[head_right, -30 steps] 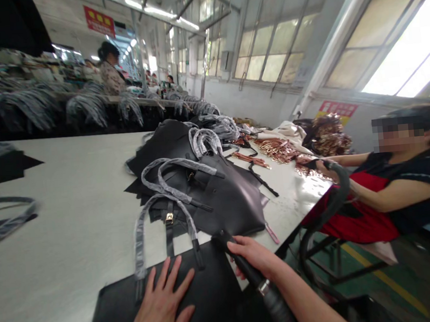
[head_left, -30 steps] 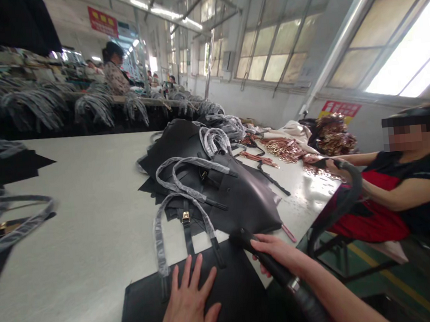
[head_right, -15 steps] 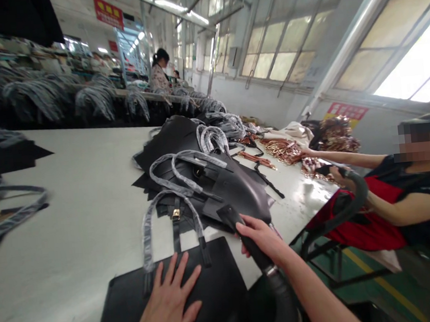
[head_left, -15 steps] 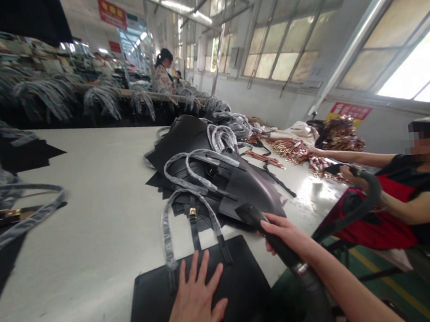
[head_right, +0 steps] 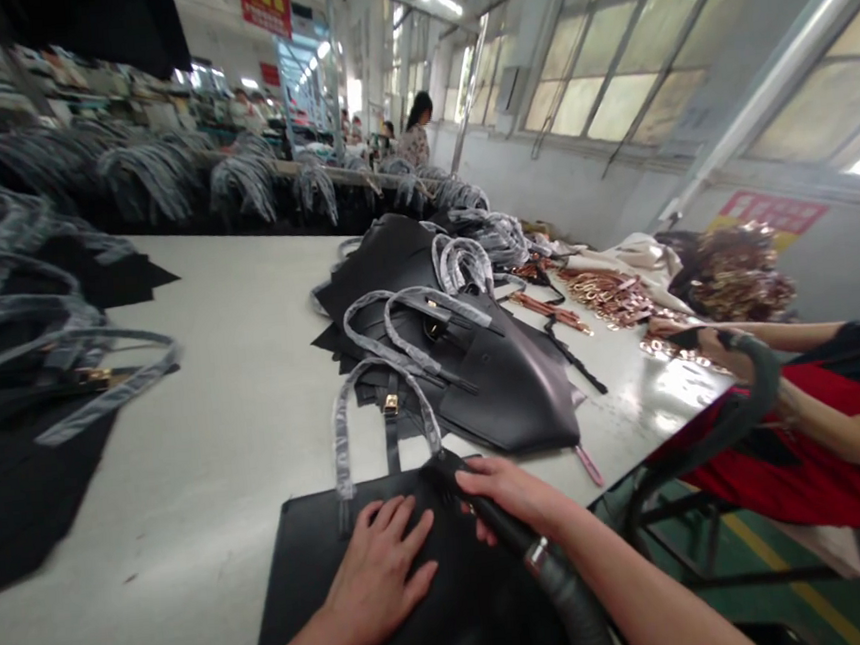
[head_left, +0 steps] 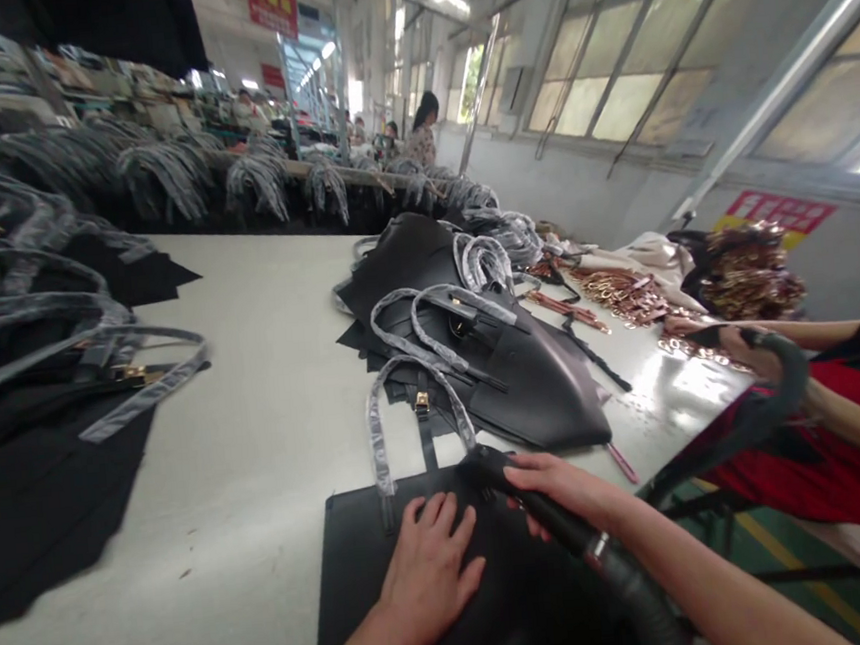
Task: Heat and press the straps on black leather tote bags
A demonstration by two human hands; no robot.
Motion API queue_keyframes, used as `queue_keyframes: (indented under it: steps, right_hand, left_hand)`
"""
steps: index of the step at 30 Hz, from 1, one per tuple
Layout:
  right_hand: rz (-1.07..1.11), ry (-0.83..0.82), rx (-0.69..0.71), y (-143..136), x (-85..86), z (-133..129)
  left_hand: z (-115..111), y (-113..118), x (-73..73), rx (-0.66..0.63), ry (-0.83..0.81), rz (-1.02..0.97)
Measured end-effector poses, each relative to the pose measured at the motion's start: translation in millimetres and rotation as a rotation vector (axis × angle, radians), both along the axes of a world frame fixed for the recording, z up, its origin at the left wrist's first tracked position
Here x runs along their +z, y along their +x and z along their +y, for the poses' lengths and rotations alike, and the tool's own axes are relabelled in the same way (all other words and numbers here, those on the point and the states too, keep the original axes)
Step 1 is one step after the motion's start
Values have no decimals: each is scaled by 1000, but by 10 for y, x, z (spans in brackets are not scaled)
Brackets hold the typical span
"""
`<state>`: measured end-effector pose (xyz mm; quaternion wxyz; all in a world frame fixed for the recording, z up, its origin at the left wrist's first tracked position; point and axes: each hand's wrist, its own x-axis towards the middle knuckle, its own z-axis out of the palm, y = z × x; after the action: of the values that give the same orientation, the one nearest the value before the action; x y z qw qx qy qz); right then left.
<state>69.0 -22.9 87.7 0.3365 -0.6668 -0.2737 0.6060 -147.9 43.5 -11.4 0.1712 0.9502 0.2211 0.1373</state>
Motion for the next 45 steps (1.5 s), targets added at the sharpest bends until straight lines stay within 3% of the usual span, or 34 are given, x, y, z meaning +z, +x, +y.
queue_keyframes:
  steps: [6, 13, 17, 21, 29, 31, 36, 40, 45]
  right_hand:
    - [12, -80, 36, 75, 67, -138]
    - [-140, 89, -56, -186, 34, 82]
    - [-99, 44, 65, -292, 152, -53]
    - [3, -41, 175, -394, 121, -149]
    - [21, -17, 156, -588, 2, 159]
    - [8, -11, 167, -603, 11, 159]
    - [10, -44, 209, -587, 30, 45]
    - [-2, -16, 189, -626, -3, 76]
    - [-59, 6, 185, -721, 7, 104]
  left_hand:
    - [-7, 3, -3, 13, -18, -22]
    - [-71, -68, -83, 0, -17, -37]
    - [-221, -283, -151, 74, 10, -51]
    - [-301, -437, -185, 64, 70, -86]
    - [-301, -444, -183, 31, 73, -147]
    - [-260, -461, -163, 60, 41, -140]
    - [108, -592, -50, 327, -3, -85]
    - [403, -695, -14, 277, -18, -85]
    - [507, -695, -8, 288, -12, -13]
